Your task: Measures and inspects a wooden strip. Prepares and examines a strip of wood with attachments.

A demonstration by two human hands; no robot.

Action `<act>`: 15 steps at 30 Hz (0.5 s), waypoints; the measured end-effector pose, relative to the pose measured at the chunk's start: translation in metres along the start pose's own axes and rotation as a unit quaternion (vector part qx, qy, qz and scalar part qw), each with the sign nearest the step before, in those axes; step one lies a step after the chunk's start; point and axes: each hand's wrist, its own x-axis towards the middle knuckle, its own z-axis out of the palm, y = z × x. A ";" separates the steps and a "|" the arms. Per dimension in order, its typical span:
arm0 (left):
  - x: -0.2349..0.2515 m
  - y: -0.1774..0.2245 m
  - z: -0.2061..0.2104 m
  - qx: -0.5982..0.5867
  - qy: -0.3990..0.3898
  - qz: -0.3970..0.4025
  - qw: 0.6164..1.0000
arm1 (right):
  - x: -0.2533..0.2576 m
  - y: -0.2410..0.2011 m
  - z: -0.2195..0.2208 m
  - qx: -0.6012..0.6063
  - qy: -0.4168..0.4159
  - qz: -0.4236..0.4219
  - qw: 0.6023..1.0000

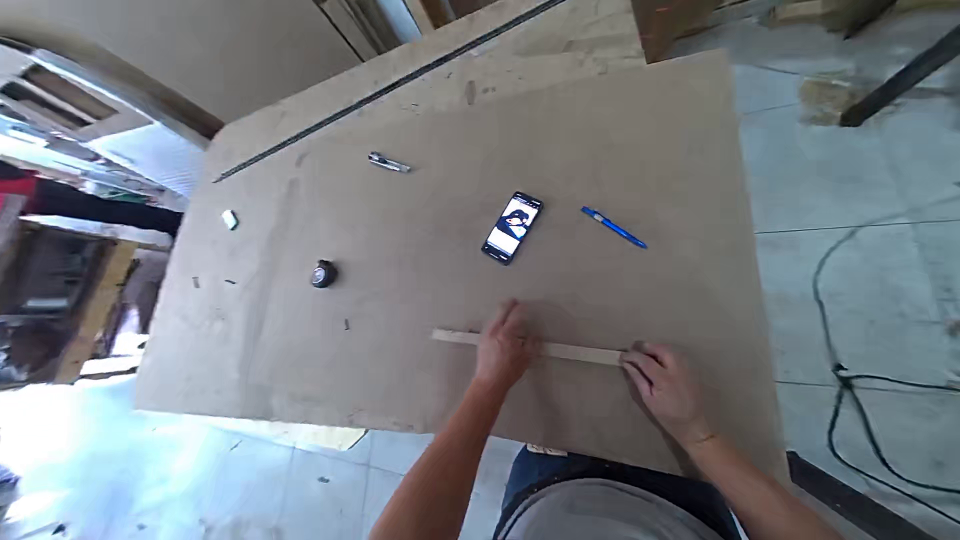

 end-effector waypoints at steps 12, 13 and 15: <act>0.143 -0.036 -0.018 -0.059 0.121 -0.135 0.982 | -0.007 0.000 -0.024 0.019 -0.020 0.075 0.997; 0.134 -0.045 -0.026 -0.077 0.117 -0.122 0.983 | -0.016 -0.010 -0.031 0.031 -0.038 0.110 0.993; 0.128 -0.064 -0.027 -0.182 0.115 -0.047 0.975 | -0.040 -0.026 -0.054 0.049 -0.052 0.175 0.982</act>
